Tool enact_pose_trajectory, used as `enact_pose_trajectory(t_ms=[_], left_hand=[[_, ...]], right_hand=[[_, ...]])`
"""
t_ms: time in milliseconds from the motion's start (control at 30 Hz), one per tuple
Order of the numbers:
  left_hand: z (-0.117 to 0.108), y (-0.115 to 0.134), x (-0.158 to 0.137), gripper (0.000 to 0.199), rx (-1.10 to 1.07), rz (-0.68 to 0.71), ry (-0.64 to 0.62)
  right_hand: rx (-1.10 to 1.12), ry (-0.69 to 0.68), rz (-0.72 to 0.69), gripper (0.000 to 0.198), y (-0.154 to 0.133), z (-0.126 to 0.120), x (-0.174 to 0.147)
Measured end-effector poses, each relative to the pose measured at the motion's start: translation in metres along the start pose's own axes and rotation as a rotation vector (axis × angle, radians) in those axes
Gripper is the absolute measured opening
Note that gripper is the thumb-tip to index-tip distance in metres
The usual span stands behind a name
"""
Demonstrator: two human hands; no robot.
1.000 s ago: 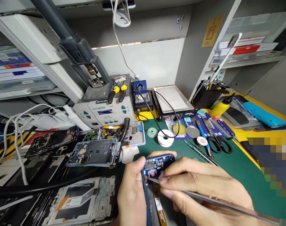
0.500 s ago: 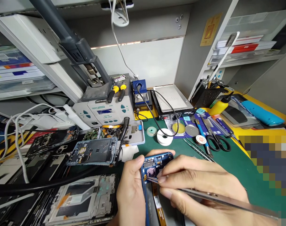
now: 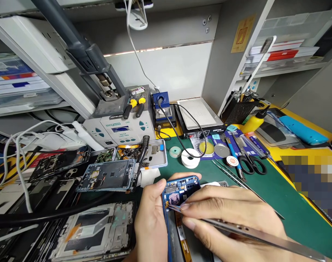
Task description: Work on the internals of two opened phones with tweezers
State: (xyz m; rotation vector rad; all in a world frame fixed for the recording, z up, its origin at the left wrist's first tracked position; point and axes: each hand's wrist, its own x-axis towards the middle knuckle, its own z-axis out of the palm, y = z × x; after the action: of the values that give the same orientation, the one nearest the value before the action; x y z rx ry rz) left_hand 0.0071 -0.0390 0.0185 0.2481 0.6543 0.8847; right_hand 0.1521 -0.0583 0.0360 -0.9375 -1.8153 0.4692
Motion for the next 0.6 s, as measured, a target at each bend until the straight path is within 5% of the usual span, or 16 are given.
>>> enact_pose_trajectory(t_ms=[200, 600], left_hand=[[-0.002, 0.000, -0.001, 0.037, -0.008, 0.013, -0.059], [-0.003, 0.000, 0.000, 0.042, 0.077, 0.071, 0.062]], right_hand=[[-0.061, -0.030, -0.044, 0.022, -0.003, -0.005, 0.003], [-0.015, 0.029, -0.026, 0.022, 0.002, 0.009, -0.008]])
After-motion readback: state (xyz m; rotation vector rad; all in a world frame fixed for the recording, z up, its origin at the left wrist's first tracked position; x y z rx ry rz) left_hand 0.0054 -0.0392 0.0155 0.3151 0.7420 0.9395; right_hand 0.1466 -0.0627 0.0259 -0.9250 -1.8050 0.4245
